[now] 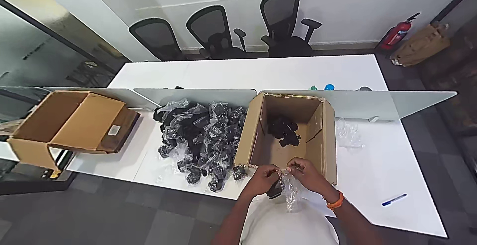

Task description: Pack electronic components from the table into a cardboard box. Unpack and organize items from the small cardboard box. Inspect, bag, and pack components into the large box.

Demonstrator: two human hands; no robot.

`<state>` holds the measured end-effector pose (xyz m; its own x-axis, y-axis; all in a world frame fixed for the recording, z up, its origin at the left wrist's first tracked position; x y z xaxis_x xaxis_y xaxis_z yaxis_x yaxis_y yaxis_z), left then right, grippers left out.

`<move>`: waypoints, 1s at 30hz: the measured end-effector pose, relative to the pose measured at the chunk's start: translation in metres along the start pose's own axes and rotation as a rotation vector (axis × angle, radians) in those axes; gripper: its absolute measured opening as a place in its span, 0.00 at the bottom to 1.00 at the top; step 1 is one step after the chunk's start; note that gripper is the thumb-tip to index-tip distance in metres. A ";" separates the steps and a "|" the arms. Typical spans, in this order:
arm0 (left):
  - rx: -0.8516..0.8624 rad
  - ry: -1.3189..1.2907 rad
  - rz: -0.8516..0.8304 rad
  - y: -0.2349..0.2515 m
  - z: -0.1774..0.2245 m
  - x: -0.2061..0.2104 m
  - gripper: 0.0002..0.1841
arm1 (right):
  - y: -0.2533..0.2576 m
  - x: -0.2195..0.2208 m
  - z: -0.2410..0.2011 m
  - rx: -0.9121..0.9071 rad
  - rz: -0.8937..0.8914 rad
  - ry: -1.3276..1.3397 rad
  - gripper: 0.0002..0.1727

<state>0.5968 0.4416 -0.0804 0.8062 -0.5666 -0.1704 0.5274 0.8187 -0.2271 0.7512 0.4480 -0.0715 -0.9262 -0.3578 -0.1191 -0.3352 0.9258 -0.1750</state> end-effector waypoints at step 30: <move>0.259 0.030 -0.018 0.041 -0.002 -0.007 0.09 | 0.007 -0.006 0.026 -0.161 0.038 0.256 0.05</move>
Point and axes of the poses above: each hand's wrist, its own y-axis towards the middle knuckle, its own x-axis out of the palm, z = x × y, the point moved 10 cm from there along y, towards the middle knuckle, and after that the axes turned 4 degrees about y, right-handed, at the moved point
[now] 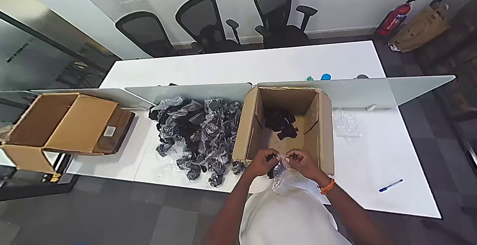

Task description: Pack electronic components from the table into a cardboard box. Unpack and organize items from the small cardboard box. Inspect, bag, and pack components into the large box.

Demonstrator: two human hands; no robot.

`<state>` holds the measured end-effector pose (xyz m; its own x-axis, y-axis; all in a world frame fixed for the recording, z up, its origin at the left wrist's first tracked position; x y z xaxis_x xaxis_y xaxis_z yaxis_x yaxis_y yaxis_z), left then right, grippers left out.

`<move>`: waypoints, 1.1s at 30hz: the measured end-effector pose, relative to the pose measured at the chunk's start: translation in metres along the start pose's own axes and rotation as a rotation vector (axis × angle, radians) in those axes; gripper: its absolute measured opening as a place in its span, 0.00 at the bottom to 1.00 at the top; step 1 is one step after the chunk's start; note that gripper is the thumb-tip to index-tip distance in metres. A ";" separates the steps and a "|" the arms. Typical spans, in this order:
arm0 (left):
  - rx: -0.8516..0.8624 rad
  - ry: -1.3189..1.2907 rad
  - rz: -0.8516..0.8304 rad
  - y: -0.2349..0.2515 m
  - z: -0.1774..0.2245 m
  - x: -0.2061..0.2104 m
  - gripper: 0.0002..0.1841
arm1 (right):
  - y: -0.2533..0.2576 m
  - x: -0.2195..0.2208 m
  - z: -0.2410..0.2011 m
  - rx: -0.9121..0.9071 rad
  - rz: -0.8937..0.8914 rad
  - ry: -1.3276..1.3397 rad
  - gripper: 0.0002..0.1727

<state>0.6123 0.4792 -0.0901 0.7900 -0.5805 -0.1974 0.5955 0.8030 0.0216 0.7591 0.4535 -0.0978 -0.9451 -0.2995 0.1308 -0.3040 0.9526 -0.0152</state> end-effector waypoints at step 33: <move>0.003 0.021 0.059 -0.003 -0.002 -0.001 0.08 | 0.017 0.013 -0.025 0.131 0.045 -0.379 0.10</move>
Point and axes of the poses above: each hand's wrist, its own y-axis towards the middle knuckle, its own x-axis out of the palm, z = x × y, the point moved 10 cm from there along y, towards the middle knuckle, and after that the axes turned 4 degrees about y, right-handed, at the moved point
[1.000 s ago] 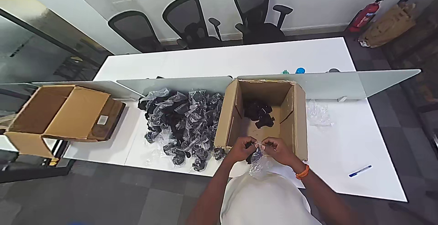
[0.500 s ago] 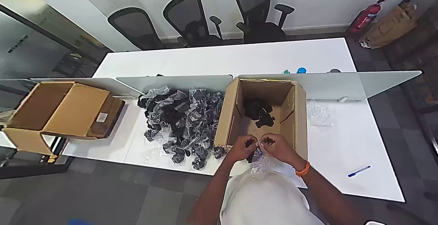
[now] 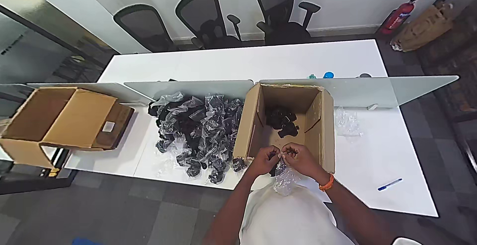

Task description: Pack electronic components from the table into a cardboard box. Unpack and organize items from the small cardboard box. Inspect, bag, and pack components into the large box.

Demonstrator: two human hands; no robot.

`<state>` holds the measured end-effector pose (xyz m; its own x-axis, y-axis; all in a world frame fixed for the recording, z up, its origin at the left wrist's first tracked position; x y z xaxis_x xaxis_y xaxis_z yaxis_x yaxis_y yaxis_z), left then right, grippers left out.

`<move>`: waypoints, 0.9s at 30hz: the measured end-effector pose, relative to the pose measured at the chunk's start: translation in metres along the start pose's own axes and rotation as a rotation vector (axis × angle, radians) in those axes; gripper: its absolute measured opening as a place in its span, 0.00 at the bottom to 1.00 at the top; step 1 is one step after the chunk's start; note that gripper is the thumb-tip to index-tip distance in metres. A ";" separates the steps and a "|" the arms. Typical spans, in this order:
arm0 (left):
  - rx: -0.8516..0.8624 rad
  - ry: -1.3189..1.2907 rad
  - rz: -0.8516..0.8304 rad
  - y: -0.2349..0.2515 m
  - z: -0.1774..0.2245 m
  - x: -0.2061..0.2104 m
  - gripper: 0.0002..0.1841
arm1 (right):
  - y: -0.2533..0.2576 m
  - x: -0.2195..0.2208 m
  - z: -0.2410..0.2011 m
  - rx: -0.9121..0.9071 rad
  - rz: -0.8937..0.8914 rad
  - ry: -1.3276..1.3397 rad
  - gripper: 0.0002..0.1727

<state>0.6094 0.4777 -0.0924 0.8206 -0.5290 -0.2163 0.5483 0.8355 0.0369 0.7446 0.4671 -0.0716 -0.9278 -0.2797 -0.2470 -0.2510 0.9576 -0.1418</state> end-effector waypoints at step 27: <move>-0.064 0.172 0.025 -0.022 0.048 -0.002 0.10 | -0.021 -0.006 -0.027 -0.125 -0.107 -0.163 0.10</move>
Point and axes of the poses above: each hand's wrist, its own y-axis towards the middle knuckle, its own x-axis out of the palm, z = x × y, the point moved 10 cm from there along y, towards the middle knuckle, and after that the axes turned 4 degrees about y, right-handed, at the moved point
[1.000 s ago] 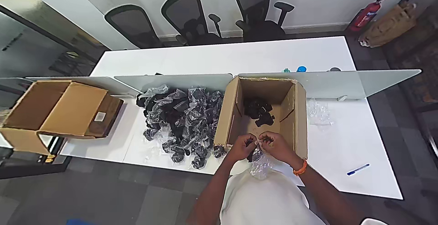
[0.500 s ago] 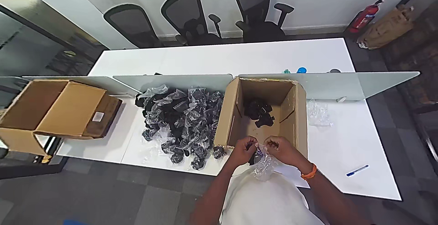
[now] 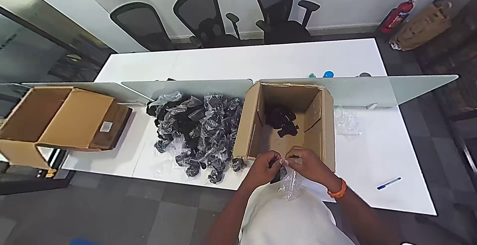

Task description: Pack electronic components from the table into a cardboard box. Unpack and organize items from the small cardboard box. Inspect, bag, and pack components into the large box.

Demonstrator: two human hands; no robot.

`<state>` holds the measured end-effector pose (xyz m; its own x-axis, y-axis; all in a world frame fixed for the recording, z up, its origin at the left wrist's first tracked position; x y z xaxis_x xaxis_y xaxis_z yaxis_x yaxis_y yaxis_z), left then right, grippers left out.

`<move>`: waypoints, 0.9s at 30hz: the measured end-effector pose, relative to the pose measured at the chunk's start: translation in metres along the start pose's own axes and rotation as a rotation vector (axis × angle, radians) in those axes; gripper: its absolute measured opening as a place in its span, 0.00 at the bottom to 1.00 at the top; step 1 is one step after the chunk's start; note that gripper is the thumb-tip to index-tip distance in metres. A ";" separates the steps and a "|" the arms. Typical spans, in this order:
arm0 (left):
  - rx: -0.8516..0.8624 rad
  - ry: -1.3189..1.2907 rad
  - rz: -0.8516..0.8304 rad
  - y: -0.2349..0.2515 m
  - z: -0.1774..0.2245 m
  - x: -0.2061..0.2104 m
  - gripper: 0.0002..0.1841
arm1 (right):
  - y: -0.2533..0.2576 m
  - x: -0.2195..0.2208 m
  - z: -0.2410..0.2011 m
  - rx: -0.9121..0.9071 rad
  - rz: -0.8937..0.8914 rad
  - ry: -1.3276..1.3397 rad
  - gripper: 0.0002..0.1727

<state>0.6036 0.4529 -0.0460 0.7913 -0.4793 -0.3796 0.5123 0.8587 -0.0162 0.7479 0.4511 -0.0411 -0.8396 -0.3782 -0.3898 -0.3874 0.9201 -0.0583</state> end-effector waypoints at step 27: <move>-0.030 -0.201 0.027 -0.020 -0.015 0.014 0.08 | -0.024 -0.031 0.018 0.044 0.391 0.703 0.13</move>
<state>0.5994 0.4317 -0.0646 0.8571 -0.4796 -0.1878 0.4817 0.8755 -0.0375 0.7899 0.4423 -0.0445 -0.9602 0.0100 0.2791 -0.0125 0.9968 -0.0789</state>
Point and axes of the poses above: each hand's wrist, its own y-axis towards the middle knuckle, its own x-axis out of the palm, z = x × y, the point moved 10 cm from there along y, towards the middle knuckle, and after that the axes turned 4 degrees about y, right-handed, at the moved point
